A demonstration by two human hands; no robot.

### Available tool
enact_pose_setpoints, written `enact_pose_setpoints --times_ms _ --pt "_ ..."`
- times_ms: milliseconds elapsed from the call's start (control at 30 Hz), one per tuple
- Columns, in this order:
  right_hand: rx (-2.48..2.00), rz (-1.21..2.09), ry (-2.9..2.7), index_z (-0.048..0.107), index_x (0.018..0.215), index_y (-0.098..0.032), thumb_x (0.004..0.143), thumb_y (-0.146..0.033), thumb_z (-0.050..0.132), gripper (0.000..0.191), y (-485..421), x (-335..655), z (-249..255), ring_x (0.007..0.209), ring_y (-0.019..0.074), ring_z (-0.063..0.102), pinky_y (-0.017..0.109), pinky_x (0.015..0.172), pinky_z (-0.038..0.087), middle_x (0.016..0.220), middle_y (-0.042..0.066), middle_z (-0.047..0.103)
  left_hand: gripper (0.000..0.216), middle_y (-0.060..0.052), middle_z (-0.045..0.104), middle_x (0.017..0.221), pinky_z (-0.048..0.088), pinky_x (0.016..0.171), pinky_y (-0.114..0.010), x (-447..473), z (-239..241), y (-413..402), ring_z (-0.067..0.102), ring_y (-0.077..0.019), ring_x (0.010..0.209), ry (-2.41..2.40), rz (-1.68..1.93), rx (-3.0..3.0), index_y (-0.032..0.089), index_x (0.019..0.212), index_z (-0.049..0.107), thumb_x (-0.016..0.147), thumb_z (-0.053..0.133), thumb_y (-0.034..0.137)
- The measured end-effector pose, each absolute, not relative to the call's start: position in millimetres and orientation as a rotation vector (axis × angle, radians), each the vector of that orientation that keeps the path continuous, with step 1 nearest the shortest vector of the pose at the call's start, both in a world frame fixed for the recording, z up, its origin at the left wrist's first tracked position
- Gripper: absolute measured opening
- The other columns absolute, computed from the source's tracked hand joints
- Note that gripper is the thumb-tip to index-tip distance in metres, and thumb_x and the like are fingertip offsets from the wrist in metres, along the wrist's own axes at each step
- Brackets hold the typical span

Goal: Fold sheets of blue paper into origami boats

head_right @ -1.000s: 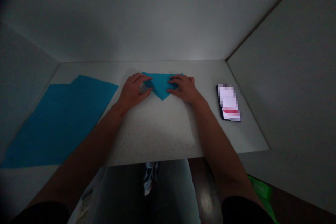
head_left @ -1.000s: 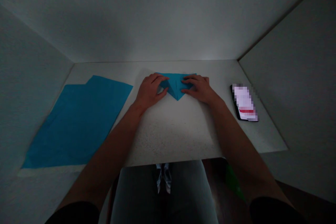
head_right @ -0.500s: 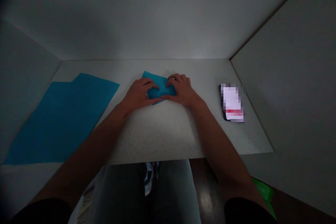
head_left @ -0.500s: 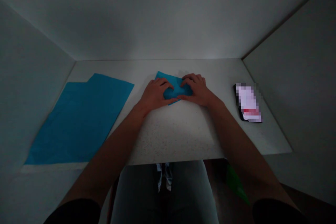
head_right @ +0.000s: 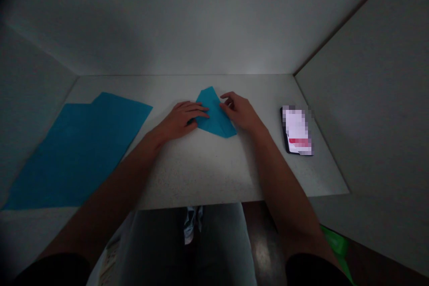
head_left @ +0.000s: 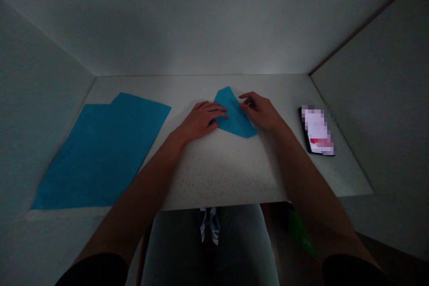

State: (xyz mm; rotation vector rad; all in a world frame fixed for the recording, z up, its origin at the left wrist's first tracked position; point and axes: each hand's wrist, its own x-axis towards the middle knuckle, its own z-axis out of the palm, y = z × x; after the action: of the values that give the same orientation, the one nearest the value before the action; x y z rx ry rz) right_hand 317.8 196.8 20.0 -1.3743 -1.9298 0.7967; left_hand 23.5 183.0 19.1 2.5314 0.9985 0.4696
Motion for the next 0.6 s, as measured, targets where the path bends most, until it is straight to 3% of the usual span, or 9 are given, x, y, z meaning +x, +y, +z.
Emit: enact_pose_setpoints --times_ms 167,300,433,600 --pt "-1.229 1.031 -1.787 0.071 0.128 -0.029 0.1 -0.064 0.073 0.045 198.7 317.3 17.6 0.081 0.0225 0.068 0.039 0.076 0.056 0.088 0.001 0.074 0.051 0.001 0.076 0.157 0.034 0.125 -0.062 25.6 22.6 182.2 0.058 -0.0334 0.149 1.109 0.431 2.505 0.034 0.13 0.081 0.098 0.053 0.006" --pt "-1.105 1.139 -1.764 0.065 0.139 -0.031 0.104 -0.06 0.069 0.046 195.6 314.2 24.0 0.098 0.025 0.075 0.044 0.093 0.061 0.108 0.006 0.083 0.05 -0.002 0.074 0.155 0.038 0.118 -0.056 26.4 22.9 182.3 0.059 -0.0315 0.142 1.14 0.455 2.506 0.034 0.121 0.084 0.099 0.051 0.003" --pt "-1.05 1.096 -1.962 0.056 0.155 -0.031 0.098 -0.056 0.073 0.064 188.4 310.7 32.2 0.119 0.0314 0.077 0.051 0.103 0.06 0.132 0.011 0.084 0.042 -0.006 0.068 0.15 0.042 0.113 -0.053 25.1 18.2 184.0 0.063 -0.0298 0.129 1.275 0.537 2.479 0.034 0.114 0.087 0.103 0.054 0.01" --pt "-1.116 0.849 -2.195 0.07 0.146 -0.031 0.093 -0.058 0.078 0.06 186.9 305.3 30.8 0.134 0.0378 0.072 0.056 0.111 0.056 0.148 0.013 0.078 0.039 -0.007 0.075 0.132 0.046 0.11 -0.05 23.4 12.6 188.7 0.068 -0.028 0.121 1.218 0.55 2.475 0.034 0.116 0.085 0.107 0.052 0.015"
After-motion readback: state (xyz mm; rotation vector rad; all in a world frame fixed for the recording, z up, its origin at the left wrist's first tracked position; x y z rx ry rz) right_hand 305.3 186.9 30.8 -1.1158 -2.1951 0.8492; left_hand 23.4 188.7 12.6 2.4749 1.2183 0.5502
